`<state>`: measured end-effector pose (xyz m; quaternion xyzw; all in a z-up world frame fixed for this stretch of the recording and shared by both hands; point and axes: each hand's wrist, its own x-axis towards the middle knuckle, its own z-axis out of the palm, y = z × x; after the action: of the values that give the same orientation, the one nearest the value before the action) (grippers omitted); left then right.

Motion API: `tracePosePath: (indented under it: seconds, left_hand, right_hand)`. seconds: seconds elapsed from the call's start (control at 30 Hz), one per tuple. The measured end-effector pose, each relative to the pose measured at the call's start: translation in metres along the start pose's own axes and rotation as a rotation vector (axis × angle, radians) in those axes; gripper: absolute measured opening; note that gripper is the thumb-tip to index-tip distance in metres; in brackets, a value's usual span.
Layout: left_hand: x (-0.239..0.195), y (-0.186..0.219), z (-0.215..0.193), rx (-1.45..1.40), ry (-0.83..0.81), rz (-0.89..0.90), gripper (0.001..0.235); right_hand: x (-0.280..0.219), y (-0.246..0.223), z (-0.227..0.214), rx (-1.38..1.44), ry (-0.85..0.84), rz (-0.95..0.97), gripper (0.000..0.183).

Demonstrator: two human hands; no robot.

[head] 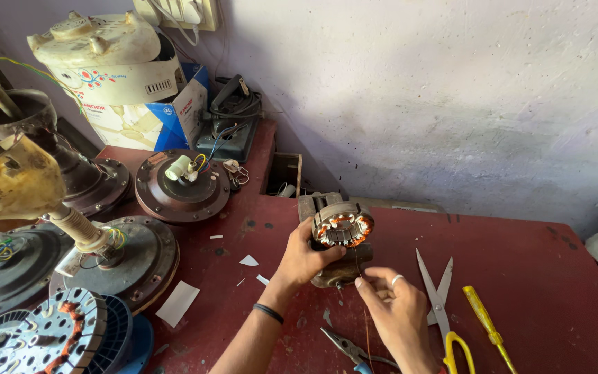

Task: The person repairs an electrical motor component by hand, using a screwdriver, pliers, and scissors to adjust and secure copper windings. The person repeatedly manipulates the windings and tools to tighten and align the internal parts of the motor.

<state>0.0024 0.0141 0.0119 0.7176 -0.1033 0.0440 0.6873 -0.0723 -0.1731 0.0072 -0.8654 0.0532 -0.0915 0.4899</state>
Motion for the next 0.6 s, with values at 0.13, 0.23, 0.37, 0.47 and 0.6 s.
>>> tracePosePath:
  seconds: [0.13,0.23,0.37,0.47,0.6]
  left_hand:
    - [-0.002,-0.001,0.001,-0.183,-0.056,0.061,0.062]
    - [0.001,-0.01,-0.006,-0.36,-0.12,-0.034,0.063]
    - [0.019,-0.024,-0.024,-0.499,-0.296,-0.091,0.053]
    - [0.028,-0.033,-0.034,-0.416,-0.348,-0.13,0.043]
    - [0.037,-0.044,-0.037,-0.388,-0.337,-0.183,0.03]
  right_hand:
    - [0.009,-0.004,0.0,-0.017,0.059,-0.095,0.03]
    - [0.017,-0.011,0.006,-0.04,0.096,-0.19,0.026]
    - [0.021,-0.022,0.01,-0.135,0.094,-0.283,0.021]
    - [0.021,-0.033,0.01,-0.112,0.102,-0.346,0.019]
    - [0.02,-0.045,0.012,-0.183,0.095,-0.36,0.02]
